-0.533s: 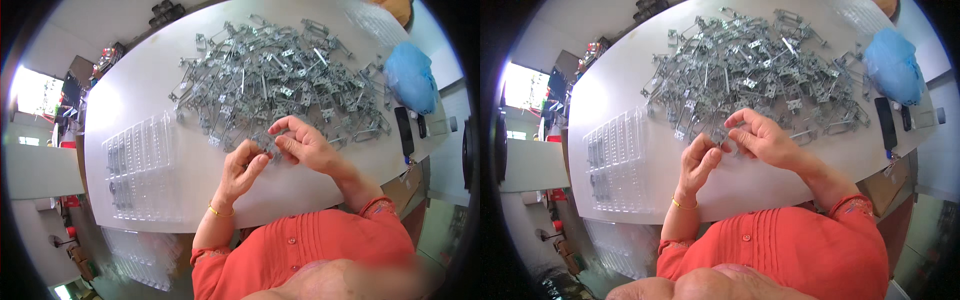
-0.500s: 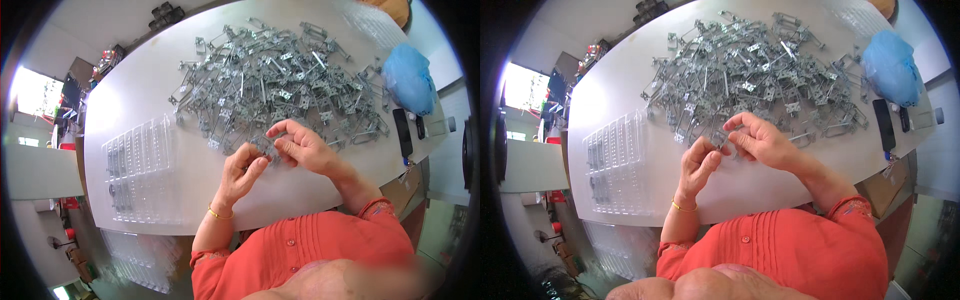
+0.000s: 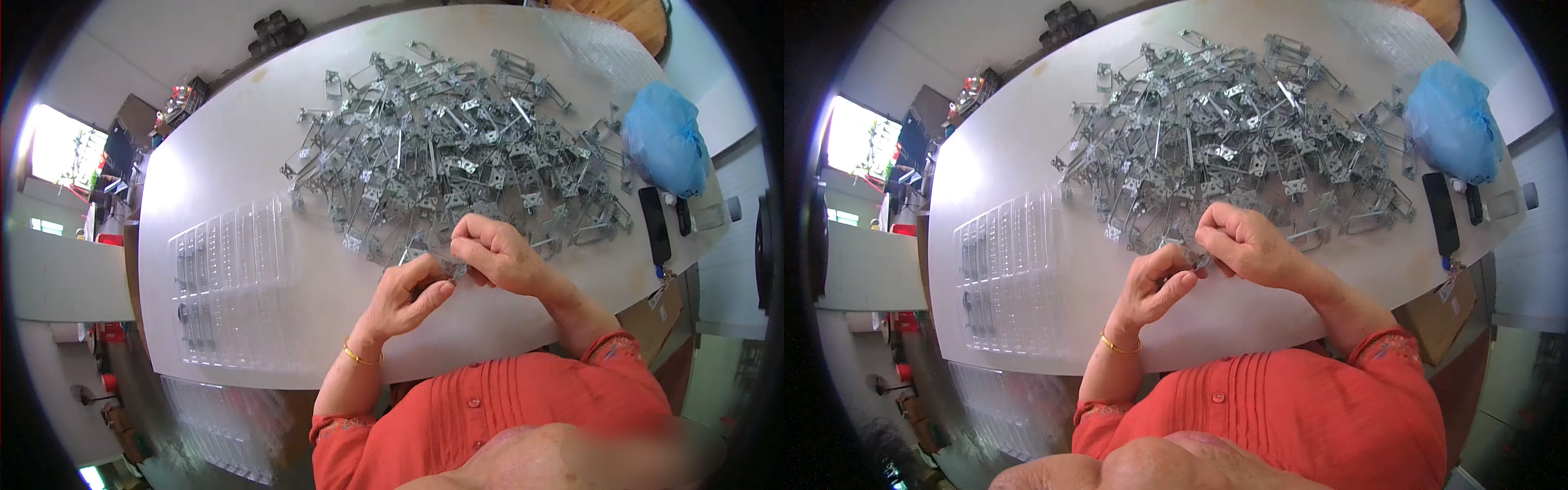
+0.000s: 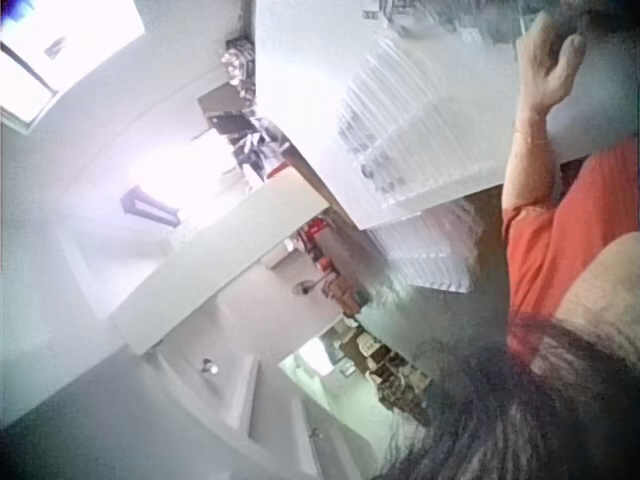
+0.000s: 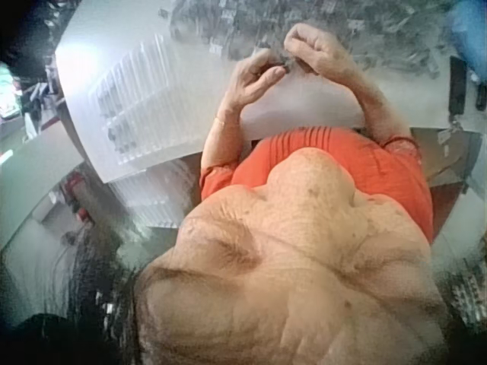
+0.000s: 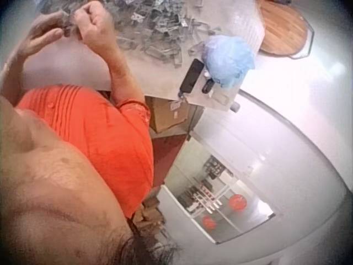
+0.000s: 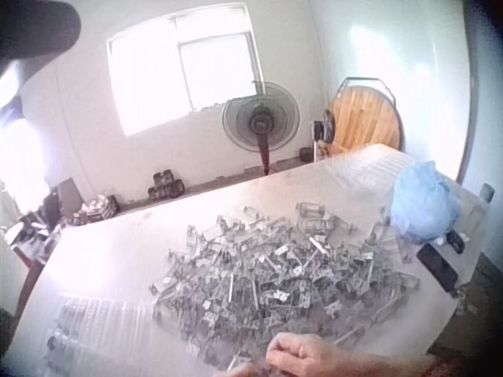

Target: The person picks up a metal bracket and a pin from the table, inserts the pin into the bracket by hand, and places the assembly into a plastic tray, repeating the process.

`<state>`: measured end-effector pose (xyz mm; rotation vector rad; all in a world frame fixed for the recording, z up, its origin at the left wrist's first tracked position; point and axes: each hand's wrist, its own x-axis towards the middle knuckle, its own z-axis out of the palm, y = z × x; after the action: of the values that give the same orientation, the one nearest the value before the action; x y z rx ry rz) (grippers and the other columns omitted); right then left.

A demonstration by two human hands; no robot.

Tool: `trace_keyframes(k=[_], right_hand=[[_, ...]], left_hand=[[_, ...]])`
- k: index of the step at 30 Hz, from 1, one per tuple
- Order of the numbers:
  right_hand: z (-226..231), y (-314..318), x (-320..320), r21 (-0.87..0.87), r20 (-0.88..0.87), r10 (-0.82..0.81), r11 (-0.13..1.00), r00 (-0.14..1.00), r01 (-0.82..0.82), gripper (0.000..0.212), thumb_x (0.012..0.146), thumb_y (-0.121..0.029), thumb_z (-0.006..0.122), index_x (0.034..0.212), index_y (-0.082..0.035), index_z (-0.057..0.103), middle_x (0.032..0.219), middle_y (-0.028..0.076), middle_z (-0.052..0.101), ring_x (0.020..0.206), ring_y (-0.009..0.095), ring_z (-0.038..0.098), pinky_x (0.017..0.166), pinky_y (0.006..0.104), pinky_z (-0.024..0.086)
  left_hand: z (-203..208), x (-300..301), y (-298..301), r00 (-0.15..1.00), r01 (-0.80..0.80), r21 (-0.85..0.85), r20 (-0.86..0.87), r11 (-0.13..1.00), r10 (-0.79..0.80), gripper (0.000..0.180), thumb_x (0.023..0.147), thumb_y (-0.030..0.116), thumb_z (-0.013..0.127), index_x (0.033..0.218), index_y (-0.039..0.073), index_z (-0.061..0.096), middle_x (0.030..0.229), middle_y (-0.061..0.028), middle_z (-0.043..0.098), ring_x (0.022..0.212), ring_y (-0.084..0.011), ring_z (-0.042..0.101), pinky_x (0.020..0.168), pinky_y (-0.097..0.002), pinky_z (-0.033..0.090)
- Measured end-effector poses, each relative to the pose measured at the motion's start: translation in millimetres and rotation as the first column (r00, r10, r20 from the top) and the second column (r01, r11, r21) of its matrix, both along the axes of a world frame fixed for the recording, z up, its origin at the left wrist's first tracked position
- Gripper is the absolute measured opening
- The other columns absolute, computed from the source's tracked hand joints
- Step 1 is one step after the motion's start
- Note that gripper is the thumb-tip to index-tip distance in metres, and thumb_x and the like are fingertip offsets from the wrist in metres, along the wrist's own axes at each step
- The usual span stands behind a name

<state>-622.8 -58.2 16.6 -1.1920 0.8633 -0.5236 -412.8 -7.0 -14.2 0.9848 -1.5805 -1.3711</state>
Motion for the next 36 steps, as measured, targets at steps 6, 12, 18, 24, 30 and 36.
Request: trace_keyframes(k=[6, 12, 18, 24, 30, 36], right_hand=[[-1.0, 1.0, 1.0, -0.223, -0.08, -0.099, 0.972, 0.992, 0.079, 0.014, 0.102, -0.018, 0.052, 0.094, -0.006, 0.052, 0.067, -0.004, 0.05, 0.056, 0.003, 0.046, 0.05, 0.0223, 0.039], [-5.8, -7.0, 0.6, -0.246, -0.013, -0.248, 0.94, 0.969, 0.237, 0.014, 0.103, -0.019, 0.052, 0.095, -0.008, 0.052, 0.065, -0.003, 0.051, 0.054, 0.003, 0.046, 0.049, 0.0209, 0.038], [2.7, 3.5, 1.1, -0.162, 0.078, -0.156, 0.972, 0.985, 0.167, 0.011, 0.101, -0.015, 0.057, 0.104, -0.005, 0.057, 0.074, -0.005, 0.055, 0.063, 0.002, 0.048, 0.055, 0.0195, 0.04], [1.7, 6.9, 2.2, -0.183, 0.031, -0.095, 0.978, 0.995, 0.099, 0.008, 0.099, -0.009, 0.059, 0.104, -0.003, 0.06, 0.078, -0.007, 0.055, 0.068, 0.0, 0.048, 0.058, 0.0194, 0.04], [3.8, 6.4, 3.1, -0.179, -0.025, -0.05, 0.983, 0.998, 0.045, 0.008, 0.099, -0.01, 0.059, 0.102, -0.003, 0.061, 0.076, -0.006, 0.055, 0.065, 0.001, 0.048, 0.055, 0.0197, 0.039], [8.7, 8.3, 6.3, -0.008, -0.001, -0.082, 0.997, 0.997, 0.082, 0.011, 0.1, -0.013, 0.058, 0.097, -0.003, 0.061, 0.074, -0.004, 0.056, 0.062, 0.002, 0.048, 0.052, 0.0207, 0.039]], left_hand=[[-0.9, 3.9, -6.8, 0.996, 0.088, -0.014, -0.002, 0.996, -0.088, 0.03, 0.095, 0.025, 0.066, 0.079, 0.002, 0.057, 0.068, -0.0025, 0.056, 0.061, -0.0086, 0.045, 0.055, -0.0258, 0.037], [0.6, 0.4, -4.0, 0.983, 0.155, 0.001, -0.1, 0.988, -0.154, 0.03, 0.096, 0.026, 0.063, 0.079, 0.002, 0.058, 0.072, -0.0022, 0.059, 0.059, -0.0081, 0.045, 0.053, -0.0244, 0.037], [-3.0, 6.6, -8.3, 0.942, -0.092, 0.204, -0.3, 0.975, 0.152, 0.034, 0.103, 0.03, 0.053, 0.079, 0.006, 0.05, 0.079, -0.0111, 0.063, 0.055, -0.0065, 0.039, 0.051, -0.0226, 0.032], [-3.2, 4.7, -8.3, 0.936, -0.116, 0.185, -0.309, 0.976, 0.169, 0.033, 0.103, 0.029, 0.053, 0.081, 0.005, 0.051, 0.079, -0.011, 0.062, 0.055, -0.0071, 0.04, 0.051, -0.0224, 0.032], [-6.2, 4.1, -8.9, 0.946, -0.123, 0.157, -0.28, 0.98, 0.164, 0.03, 0.102, 0.028, 0.056, 0.086, 0.003, 0.056, 0.077, -0.0061, 0.062, 0.057, -0.0056, 0.041, 0.052, -0.0218, 0.033], [-12.3, 6.3, -6.7, 0.992, -0.114, 0.0, -0.051, 0.994, 0.114, 0.028, 0.101, 0.025, 0.059, 0.084, 0.003, 0.058, 0.079, -0.0023, 0.064, 0.062, -0.0039, 0.045, 0.053, -0.0212, 0.037]])
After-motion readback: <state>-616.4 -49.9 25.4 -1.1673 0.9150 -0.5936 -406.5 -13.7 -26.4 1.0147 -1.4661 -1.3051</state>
